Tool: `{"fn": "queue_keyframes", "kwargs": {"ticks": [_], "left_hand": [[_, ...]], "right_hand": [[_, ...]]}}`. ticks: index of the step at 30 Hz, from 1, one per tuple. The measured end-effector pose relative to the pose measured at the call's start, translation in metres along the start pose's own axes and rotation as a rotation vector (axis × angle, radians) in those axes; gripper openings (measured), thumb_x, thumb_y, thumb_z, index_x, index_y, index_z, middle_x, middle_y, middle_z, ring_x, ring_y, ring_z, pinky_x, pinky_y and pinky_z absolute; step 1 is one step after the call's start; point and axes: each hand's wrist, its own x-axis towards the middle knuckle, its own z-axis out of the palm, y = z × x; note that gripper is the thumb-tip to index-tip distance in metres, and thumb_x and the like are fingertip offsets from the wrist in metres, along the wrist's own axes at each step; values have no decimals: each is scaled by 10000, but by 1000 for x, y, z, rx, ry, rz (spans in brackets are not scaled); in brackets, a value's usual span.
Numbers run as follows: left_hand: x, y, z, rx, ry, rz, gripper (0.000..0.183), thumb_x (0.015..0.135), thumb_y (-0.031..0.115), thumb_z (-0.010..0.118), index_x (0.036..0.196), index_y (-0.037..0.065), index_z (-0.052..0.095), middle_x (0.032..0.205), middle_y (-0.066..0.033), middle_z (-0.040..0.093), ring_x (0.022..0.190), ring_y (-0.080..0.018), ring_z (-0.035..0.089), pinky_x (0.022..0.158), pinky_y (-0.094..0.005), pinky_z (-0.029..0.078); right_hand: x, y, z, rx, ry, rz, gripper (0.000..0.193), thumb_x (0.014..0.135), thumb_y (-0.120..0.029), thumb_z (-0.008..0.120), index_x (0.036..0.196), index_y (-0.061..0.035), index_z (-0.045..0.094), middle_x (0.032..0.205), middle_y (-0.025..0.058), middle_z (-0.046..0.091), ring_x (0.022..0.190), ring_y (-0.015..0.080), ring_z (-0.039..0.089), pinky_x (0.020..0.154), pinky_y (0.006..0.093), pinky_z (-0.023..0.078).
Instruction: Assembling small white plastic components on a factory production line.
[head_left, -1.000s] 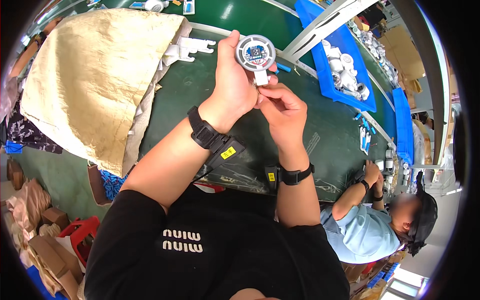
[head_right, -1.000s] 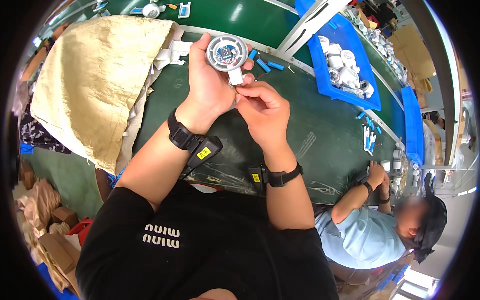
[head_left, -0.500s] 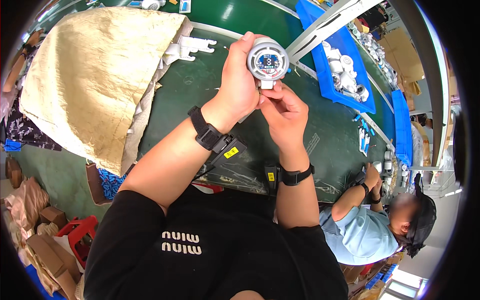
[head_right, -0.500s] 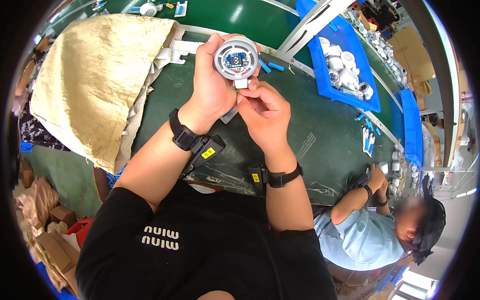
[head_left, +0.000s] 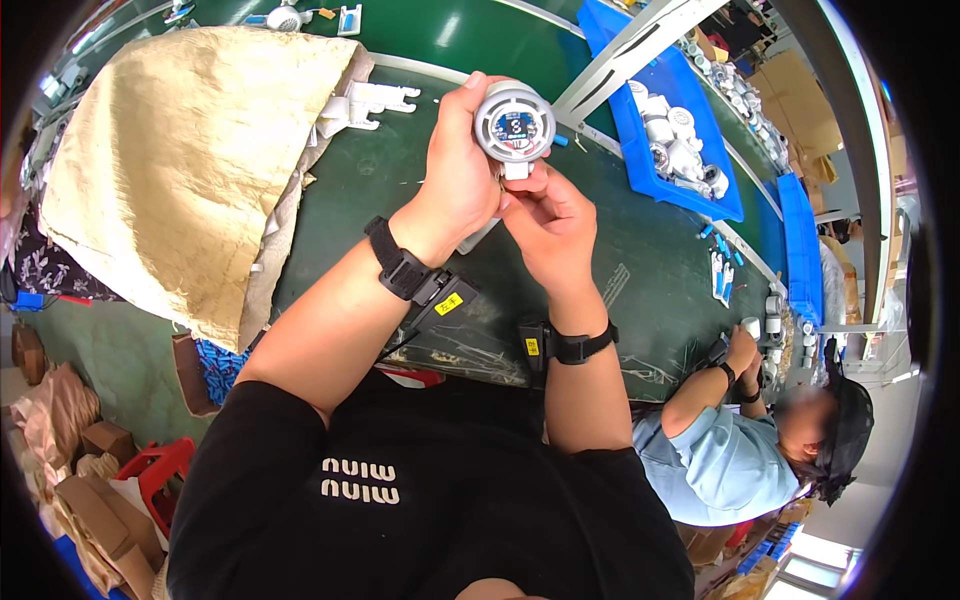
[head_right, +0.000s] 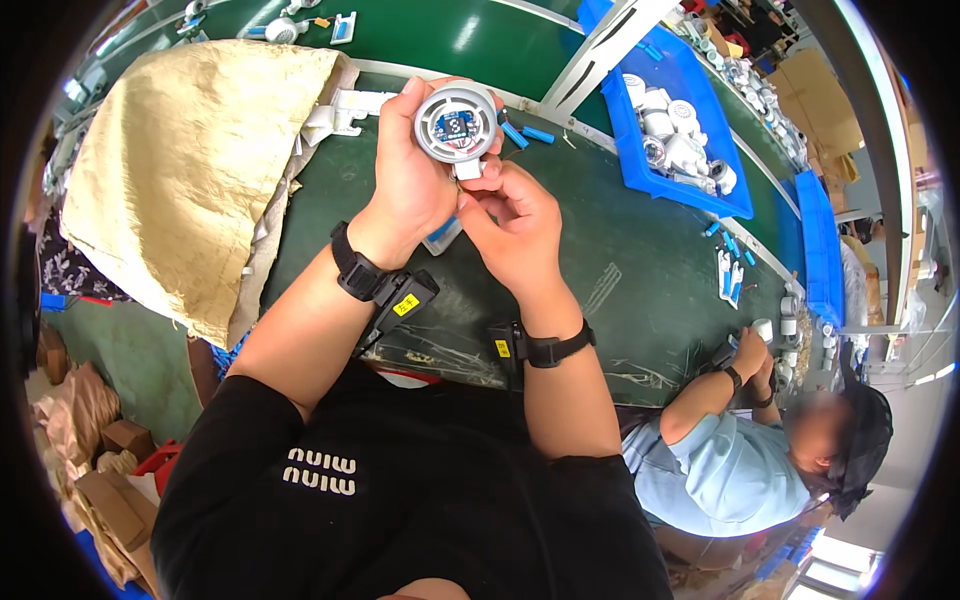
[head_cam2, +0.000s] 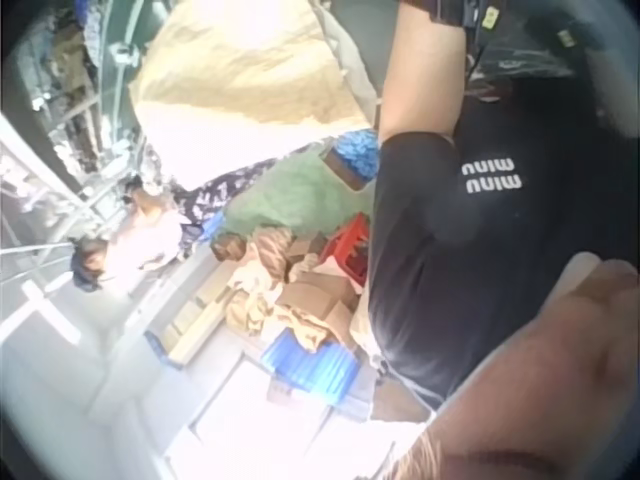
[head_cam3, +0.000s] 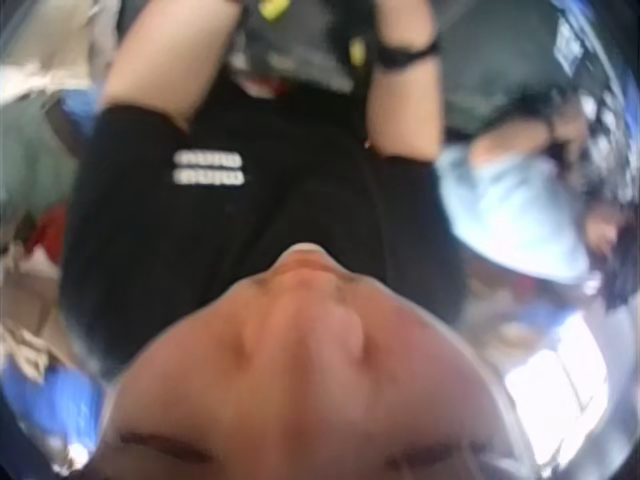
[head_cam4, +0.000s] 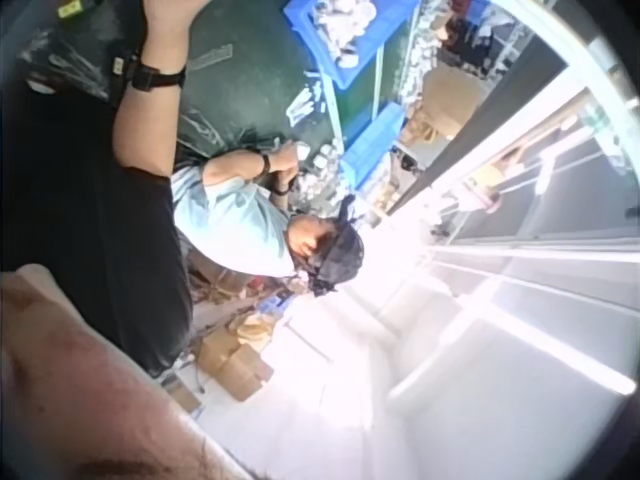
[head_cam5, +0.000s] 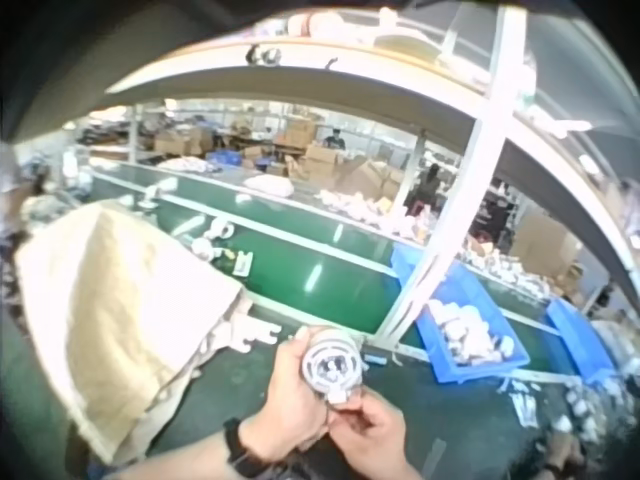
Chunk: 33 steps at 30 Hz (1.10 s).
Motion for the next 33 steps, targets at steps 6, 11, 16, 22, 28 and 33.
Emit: {"fn": "queue_keyframes", "kwargs": {"ticks": [6, 11, 16, 22, 28, 33], "left_hand": [[1, -1, -4, 90, -37, 17, 652, 1027, 605, 460, 1132, -10, 649, 919, -166, 694, 668, -247, 662, 587, -373, 555], [-4, -1, 3, 94, -82, 138, 538, 987, 483, 607, 1246, 12, 588, 1153, -178, 670, 894, -286, 687, 692, -413, 599], [1, 3, -1, 224, -61, 99, 403, 980, 255, 667, 1261, -25, 593, 1218, -168, 684, 1059, -281, 697, 856, -434, 614], [56, 28, 17, 798, 75, 413, 350, 993, 183, 734, 1295, 15, 678, 1146, -43, 744, 1024, -121, 680, 930, -298, 534], [156, 87, -22, 712, 399, 323, 743, 925, 171, 834, 1477, -100, 417, 1077, -146, 722, 920, -192, 719, 726, -310, 623], [133, 102, -55, 1674, 361, 129, 659, 892, 95, 747, 1426, -162, 458, 1159, -271, 705, 989, -336, 757, 821, -418, 638]], "right_hand": [[0, 6, -2, -67, -7, -43, 194, 936, 151, 629, 1110, 73, 667, 1154, 89, 691, 994, 155, 691, 857, 331, 615], [-2, -1, -2, 46, 23, 14, 164, 921, 123, 669, 1072, 63, 689, 1114, 67, 685, 996, 137, 689, 851, 298, 604], [5, 3, -2, 99, 78, -95, 90, 931, 86, 677, 1006, 42, 700, 1057, 47, 674, 887, 130, 709, 788, 262, 579], [17, 11, -51, -517, 433, -114, 91, 875, -39, 713, 958, -2, 720, 1000, 143, 685, 707, 222, 722, 696, 340, 584], [15, 39, -46, -782, 96, -51, 415, 853, -79, 740, 1266, -54, 707, 1296, 162, 640, 850, 279, 717, 818, 376, 591], [8, 49, -56, -967, 71, -107, 430, 858, -121, 717, 1285, -73, 696, 1357, 161, 630, 1088, 376, 691, 937, 444, 572]]}}
